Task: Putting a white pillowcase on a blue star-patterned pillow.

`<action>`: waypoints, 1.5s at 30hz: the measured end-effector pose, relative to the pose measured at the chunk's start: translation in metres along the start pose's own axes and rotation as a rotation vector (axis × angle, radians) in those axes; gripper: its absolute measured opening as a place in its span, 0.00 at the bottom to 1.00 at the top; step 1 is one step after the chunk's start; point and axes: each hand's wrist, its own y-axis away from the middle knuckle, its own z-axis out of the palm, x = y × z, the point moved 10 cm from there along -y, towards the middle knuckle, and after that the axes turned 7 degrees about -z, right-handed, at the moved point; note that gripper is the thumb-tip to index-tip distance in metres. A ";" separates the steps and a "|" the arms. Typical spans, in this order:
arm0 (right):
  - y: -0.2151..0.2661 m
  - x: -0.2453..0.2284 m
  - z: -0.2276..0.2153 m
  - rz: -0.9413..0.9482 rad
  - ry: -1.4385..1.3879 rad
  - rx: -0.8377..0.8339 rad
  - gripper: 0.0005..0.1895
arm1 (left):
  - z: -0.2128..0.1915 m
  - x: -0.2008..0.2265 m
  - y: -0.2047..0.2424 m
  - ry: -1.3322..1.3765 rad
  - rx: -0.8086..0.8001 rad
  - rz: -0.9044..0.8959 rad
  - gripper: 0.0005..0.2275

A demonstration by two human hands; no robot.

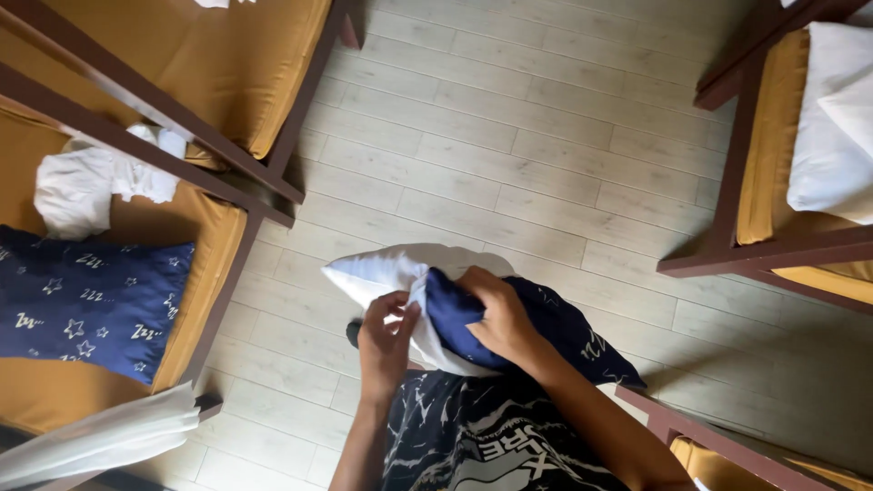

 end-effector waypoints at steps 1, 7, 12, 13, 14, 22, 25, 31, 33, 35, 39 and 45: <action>-0.004 -0.011 -0.006 0.005 0.008 0.006 0.04 | -0.003 0.000 0.001 0.001 -0.011 0.002 0.16; -0.018 -0.054 -0.027 -0.073 0.102 -0.081 0.11 | 0.042 -0.014 0.012 0.955 -0.561 -0.373 0.07; -0.005 -0.055 -0.064 -0.019 0.052 0.001 0.13 | 0.058 -0.018 0.010 0.886 -0.747 -0.432 0.14; -0.003 -0.057 -0.068 -0.018 0.057 0.010 0.13 | 0.062 -0.025 0.004 0.881 -0.757 -0.431 0.14; -0.001 -0.061 -0.071 -0.029 0.064 0.015 0.11 | 0.054 -0.023 -0.010 0.875 -0.678 -0.270 0.09; 0.017 -0.063 -0.038 -0.118 0.133 -0.133 0.14 | 0.030 0.031 -0.025 0.664 -0.478 -0.163 0.04; 0.009 -0.074 -0.032 -0.243 0.194 -0.198 0.15 | 0.031 0.017 -0.031 0.677 -0.390 -0.260 0.07; -0.003 -0.019 -0.087 0.045 -0.122 0.349 0.18 | 0.029 -0.005 -0.001 0.713 -0.149 -0.297 0.11; -0.007 -0.017 -0.113 0.094 -0.202 0.503 0.09 | 0.036 -0.003 0.013 0.141 -0.232 -0.122 0.10; -0.013 -0.039 -0.103 -0.055 -0.123 0.351 0.16 | 0.020 -0.018 -0.002 0.123 -0.154 -0.079 0.09; -0.001 -0.077 -0.016 -0.310 -0.453 -0.164 0.13 | -0.014 -0.036 -0.028 0.021 -0.005 -0.159 0.12; 0.015 -0.112 0.000 -0.248 -0.728 -0.408 0.05 | 0.013 0.031 -0.019 -0.417 -0.385 0.075 0.10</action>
